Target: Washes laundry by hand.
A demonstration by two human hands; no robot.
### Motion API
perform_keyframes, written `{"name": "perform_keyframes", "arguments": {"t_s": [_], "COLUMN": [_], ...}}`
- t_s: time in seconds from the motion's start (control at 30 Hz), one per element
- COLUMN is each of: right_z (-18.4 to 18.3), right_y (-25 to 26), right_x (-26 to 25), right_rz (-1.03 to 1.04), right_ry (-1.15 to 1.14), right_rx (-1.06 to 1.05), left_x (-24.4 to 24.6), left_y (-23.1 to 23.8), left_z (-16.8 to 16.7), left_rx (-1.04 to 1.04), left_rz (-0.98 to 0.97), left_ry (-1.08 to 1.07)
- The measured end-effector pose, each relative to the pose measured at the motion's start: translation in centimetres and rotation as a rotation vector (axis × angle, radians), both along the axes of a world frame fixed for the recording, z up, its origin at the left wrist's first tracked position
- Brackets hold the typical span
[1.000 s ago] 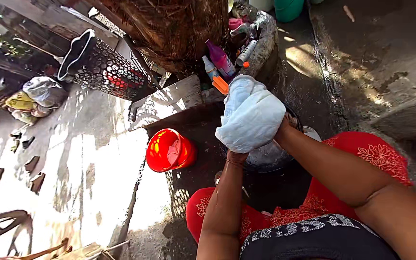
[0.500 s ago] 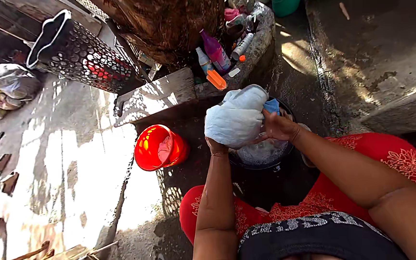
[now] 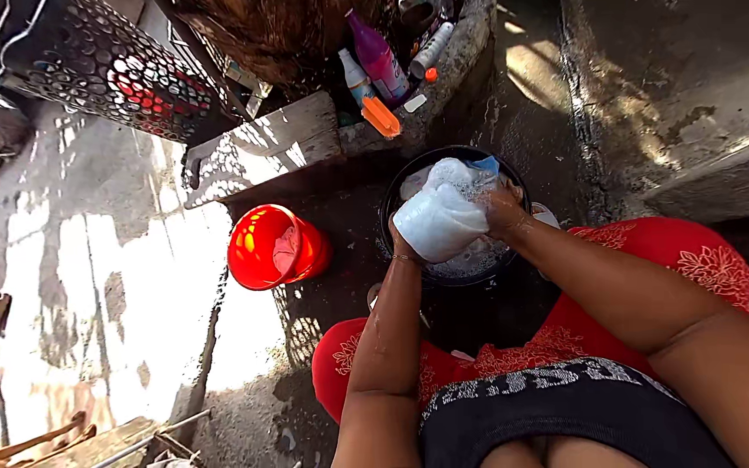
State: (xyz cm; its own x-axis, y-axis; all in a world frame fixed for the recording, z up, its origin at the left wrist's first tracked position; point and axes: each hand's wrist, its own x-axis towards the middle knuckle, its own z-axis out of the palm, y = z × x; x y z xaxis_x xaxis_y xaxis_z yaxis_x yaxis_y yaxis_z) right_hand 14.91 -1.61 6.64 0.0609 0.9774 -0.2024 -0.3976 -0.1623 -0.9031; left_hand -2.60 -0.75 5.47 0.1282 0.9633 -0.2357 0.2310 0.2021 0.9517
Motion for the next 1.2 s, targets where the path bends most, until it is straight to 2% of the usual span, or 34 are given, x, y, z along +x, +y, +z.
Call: {"name": "perform_keyframes", "arguments": {"t_s": [0.07, 0.13, 0.17, 0.23, 0.27, 0.3, 0.37, 0.43, 0.47, 0.53, 0.63, 0.7, 0.8, 0.87, 1.0, 1.2], "right_z": [0.3, 0.7, 1.0, 1.4, 1.3, 1.4, 1.9, 2.4, 2.5, 2.8, 2.7, 2.4, 2.0, 1.7, 0.9, 2.1], "right_y": [0.0, 0.2, 0.4, 0.4, 0.6, 0.7, 0.8, 1.0, 1.1, 1.5, 2.1, 2.8, 2.7, 2.2, 1.2, -0.1], "right_x": [0.1, 0.4, 0.6, 0.5, 0.3, 0.1, -0.3, -0.2, 0.1, 0.7, 1.8, 2.6, 2.9, 2.0, 0.6, 0.2], "right_rz": [0.066, 0.156, 0.198, 0.23, 0.214, 0.172, 0.046, -0.057, -0.078, -0.093, -0.13, -0.124, -0.063, -0.054, -0.019, 0.117], "right_ry": [-0.139, -0.324, -0.391, -0.402, -0.349, -0.274, -0.055, 0.183, 0.289, 0.402, 0.456, 0.386, 0.117, 0.037, -0.24, -0.529], "right_rx": [0.179, 0.398, 0.465, 0.481, 0.457, 0.401, 0.204, 0.017, -0.027, -0.045, -0.067, -0.083, -0.005, 0.121, 0.505, 0.689], "left_x": [0.8, 1.2, 1.4, 1.2, 1.1, 0.9, 0.0, -1.0, -1.6, -1.9, -1.4, 0.2, 3.4, 3.9, 3.9, 3.3], "left_y": [-0.3, -0.3, -0.3, -0.4, -0.2, 0.1, 0.8, 1.5, 1.6, 0.9, 0.1, -0.3, -0.4, 0.3, 0.2, -0.6], "left_z": [2.8, 2.9, 2.4, 1.6, 1.4, 1.2, 0.1, -0.1, -0.2, -0.1, -0.9, 0.2, 2.2, 2.1, 1.2, 0.4], "left_rx": [-0.188, -0.277, -0.284, -0.175, -0.107, -0.043, 0.096, 0.124, 0.118, 0.02, 0.066, 0.077, 0.019, 0.0, -0.049, -0.22], "left_rz": [0.098, 0.206, 0.218, 0.172, 0.163, 0.159, 0.096, -0.04, -0.124, -0.103, -0.301, -0.153, 0.243, 0.366, 0.352, 0.23], "left_ry": [-0.197, -0.37, -0.395, -0.204, -0.082, -0.051, -0.316, -0.604, -0.713, -0.898, -1.006, -0.949, -0.862, -0.769, -0.66, -0.701]}}
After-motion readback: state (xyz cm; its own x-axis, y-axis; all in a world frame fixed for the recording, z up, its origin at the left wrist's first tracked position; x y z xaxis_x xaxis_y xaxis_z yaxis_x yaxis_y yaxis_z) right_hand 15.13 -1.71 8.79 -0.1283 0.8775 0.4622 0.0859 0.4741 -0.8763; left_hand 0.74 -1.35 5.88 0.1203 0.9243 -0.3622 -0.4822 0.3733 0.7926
